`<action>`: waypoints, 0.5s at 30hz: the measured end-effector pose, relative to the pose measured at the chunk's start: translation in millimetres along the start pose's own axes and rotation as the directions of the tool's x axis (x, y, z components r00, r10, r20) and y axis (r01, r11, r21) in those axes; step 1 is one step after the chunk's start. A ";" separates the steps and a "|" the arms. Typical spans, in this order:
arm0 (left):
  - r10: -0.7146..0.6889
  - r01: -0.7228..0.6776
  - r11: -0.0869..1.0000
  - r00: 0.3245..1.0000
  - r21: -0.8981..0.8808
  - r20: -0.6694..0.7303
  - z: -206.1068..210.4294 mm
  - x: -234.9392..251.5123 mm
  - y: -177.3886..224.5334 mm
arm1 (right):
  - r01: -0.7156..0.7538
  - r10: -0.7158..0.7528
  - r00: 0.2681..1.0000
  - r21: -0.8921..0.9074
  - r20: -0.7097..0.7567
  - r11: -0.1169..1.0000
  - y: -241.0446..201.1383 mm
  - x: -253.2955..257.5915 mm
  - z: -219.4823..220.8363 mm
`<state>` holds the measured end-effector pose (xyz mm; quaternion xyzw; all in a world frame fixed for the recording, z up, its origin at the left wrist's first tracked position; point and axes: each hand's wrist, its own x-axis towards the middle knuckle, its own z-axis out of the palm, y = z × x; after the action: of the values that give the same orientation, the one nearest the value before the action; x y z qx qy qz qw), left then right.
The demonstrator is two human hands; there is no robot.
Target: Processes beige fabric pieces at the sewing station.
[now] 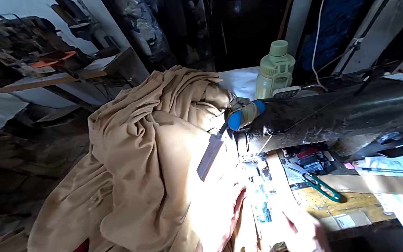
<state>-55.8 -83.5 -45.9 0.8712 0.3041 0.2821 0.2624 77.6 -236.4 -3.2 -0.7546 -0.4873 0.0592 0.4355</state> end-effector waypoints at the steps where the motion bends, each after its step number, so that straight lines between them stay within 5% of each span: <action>1: -0.026 0.026 0.999 1.000 -0.037 0.001 2.3 -2.2 -1.3 | 0.018 -0.027 0.997 -0.135 -0.071 0.991 11.5 8.0 -11.0; 4: -0.027 0.026 0.999 0.999 -0.028 -0.021 3.1 -3.6 -1.9 | 0.022 -0.080 0.991 -0.448 -0.111 0.894 61.8 31.2 -38.1; 9: 0.039 -0.042 0.998 0.998 0.055 0.039 -8.0 3.2 -4.3 | 0.188 -0.258 0.966 -0.634 -0.019 0.750 89.8 40.2 -42.6; 12: 0.003 -0.009 0.998 0.993 0.055 0.114 -11.7 5.1 -6.3 | 0.232 -0.274 0.961 -0.655 0.040 0.719 85.7 39.8 -47.4; 15: 0.077 -0.079 0.995 0.996 0.058 0.036 -7.7 5.1 -9.6 | 0.159 -0.131 0.987 -0.483 0.092 0.861 66.6 38.2 -59.2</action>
<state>-61.2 -71.3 -44.8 0.8944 0.2736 0.2682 0.2306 173.3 -251.5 -1.7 -0.7993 -0.5538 -0.0779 0.2200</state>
